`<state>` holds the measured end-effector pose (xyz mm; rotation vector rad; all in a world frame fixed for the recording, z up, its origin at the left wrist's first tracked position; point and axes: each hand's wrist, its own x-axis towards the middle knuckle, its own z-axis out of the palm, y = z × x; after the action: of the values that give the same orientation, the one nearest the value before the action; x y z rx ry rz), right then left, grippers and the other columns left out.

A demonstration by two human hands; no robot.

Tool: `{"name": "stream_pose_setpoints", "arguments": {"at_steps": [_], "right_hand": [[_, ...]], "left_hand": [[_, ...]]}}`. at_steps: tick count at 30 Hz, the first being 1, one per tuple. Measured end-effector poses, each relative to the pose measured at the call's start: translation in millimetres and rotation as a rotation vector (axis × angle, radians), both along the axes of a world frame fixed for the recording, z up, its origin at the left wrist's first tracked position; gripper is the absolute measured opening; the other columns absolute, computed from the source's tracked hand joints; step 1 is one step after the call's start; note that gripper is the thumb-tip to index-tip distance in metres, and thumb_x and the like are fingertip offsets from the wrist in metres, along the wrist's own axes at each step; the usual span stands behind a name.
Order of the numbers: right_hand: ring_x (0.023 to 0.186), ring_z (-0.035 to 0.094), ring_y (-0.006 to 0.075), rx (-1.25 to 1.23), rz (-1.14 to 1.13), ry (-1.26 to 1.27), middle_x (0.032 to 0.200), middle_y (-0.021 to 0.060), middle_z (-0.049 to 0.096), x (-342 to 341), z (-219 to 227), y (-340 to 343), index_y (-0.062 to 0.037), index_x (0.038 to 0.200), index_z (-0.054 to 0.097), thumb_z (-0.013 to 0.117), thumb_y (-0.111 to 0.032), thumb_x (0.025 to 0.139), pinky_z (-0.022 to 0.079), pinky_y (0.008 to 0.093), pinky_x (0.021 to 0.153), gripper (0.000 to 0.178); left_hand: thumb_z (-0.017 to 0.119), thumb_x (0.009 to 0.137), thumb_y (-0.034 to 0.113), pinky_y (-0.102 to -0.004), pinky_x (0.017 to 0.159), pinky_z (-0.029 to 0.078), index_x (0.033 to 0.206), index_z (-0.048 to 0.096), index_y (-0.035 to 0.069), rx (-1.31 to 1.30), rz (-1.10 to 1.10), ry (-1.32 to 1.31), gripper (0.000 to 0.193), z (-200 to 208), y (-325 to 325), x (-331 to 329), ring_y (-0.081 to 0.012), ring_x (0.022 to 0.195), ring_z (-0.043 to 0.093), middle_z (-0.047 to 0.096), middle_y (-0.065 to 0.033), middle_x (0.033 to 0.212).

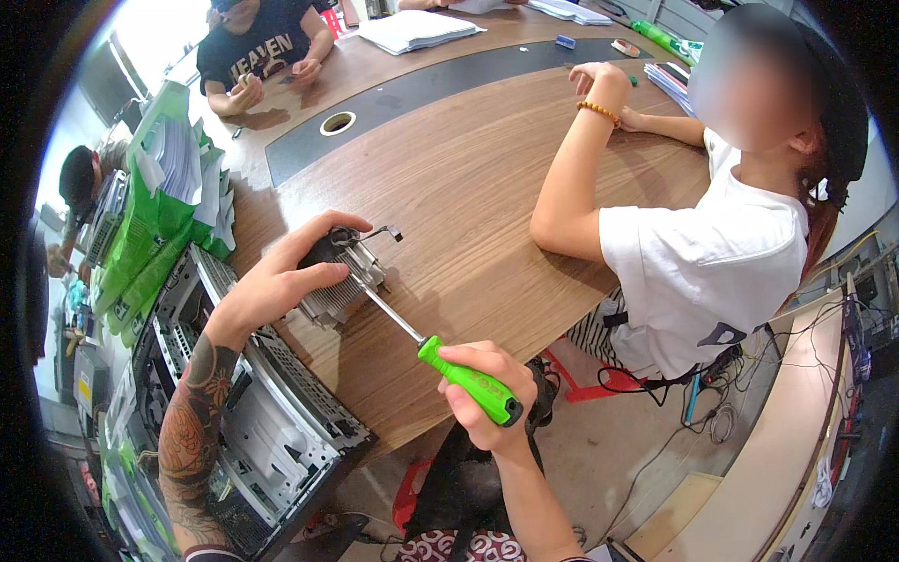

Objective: The person disassembles a computer by using a screwdriver to remove screws from the back panel and internal components, including the heat sink and fan assembly.

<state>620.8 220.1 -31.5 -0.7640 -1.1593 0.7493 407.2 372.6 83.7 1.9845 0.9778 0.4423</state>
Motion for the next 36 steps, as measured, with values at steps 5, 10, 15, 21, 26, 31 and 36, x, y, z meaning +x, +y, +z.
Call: {"name": "stream_pose_setpoints", "arguments": {"at_steps": [5,10,15,21,26,31,36], "right_hand": [[0.065,0.065,0.0204,-0.011,-0.013,-0.08,0.092,0.0192,0.065,2.4,-1.6,-0.8,0.0072,0.113,0.063,0.065,-0.014,0.085,0.053,0.0286,0.058,0.035],[0.068,0.066,0.0174,0.005,0.003,0.024,0.09,0.015,0.068,1.2,0.4,-1.9,0.0044,0.11,0.067,0.063,-0.001,0.079,0.052,0.0267,0.063,0.032],[0.068,0.066,0.0175,-0.011,-0.001,-0.039,0.091,0.0156,0.068,1.7,0.0,-1.1,0.0045,0.11,0.067,0.063,-0.002,0.079,0.053,0.027,0.063,0.032],[0.069,0.067,0.0177,-0.02,0.014,0.019,0.093,0.0164,0.068,1.0,0.2,-2.4,0.0046,0.11,0.067,0.063,-0.002,0.08,0.053,0.0275,0.064,0.032],[0.069,0.067,0.0177,-0.036,-0.006,-0.008,0.093,0.0166,0.069,2.9,1.0,-3.4,0.0052,0.111,0.067,0.064,-0.002,0.08,0.053,0.0275,0.065,0.032],[0.069,0.067,0.0178,-0.032,0.006,-0.054,0.091,0.0167,0.068,-2.7,1.8,0.1,0.006,0.11,0.066,0.065,0.0,0.08,0.053,0.0272,0.065,0.03],[0.069,0.066,0.0177,-0.037,-0.002,-0.038,0.089,0.0164,0.068,-0.8,1.3,-1.0,0.0058,0.109,0.066,0.064,0.0,0.08,0.053,0.0272,0.064,0.03]], "left_hand": [[0.06,0.088,0.01,-0.0283,0.107,0.035,0.132,0.054,0.006,-0.039,0.006,0.041,0.045,5.8,-2.7,0.9,-0.0142,0.119,0.05,0.057,-0.0041,0.124],[0.06,0.088,0.009,-0.0291,0.107,0.036,0.132,0.054,0.006,0.005,0.0,0.039,0.045,5.3,-2.5,2.0,-0.0147,0.119,0.05,0.057,-0.0046,0.124],[0.06,0.088,0.009,-0.0292,0.107,0.036,0.132,0.054,0.005,-0.019,0.011,0.047,0.045,3.4,-2.5,1.3,-0.0151,0.12,0.05,0.057,-0.0054,0.125],[0.06,0.088,0.009,-0.0297,0.107,0.036,0.132,0.054,0.006,-0.014,0.008,0.034,0.045,1.7,-1.5,-1.0,-0.015,0.12,0.05,0.057,-0.0053,0.125],[0.06,0.088,0.009,-0.0295,0.106,0.036,0.132,0.054,0.005,0.006,0.021,0.048,0.044,3.5,-3.2,3.8,-0.0144,0.118,0.051,0.057,-0.0049,0.124],[0.059,0.088,0.009,-0.0306,0.107,0.035,0.132,0.053,0.005,-0.015,0.008,0.013,0.045,3.0,-2.6,-3.4,-0.016,0.12,0.05,0.057,-0.0065,0.125],[0.06,0.087,0.009,-0.0307,0.108,0.035,0.131,0.054,0.005,-0.005,0.012,0.035,0.045,1.8,-2.2,2.8,-0.0169,0.12,0.05,0.057,-0.0076,0.124]]}}
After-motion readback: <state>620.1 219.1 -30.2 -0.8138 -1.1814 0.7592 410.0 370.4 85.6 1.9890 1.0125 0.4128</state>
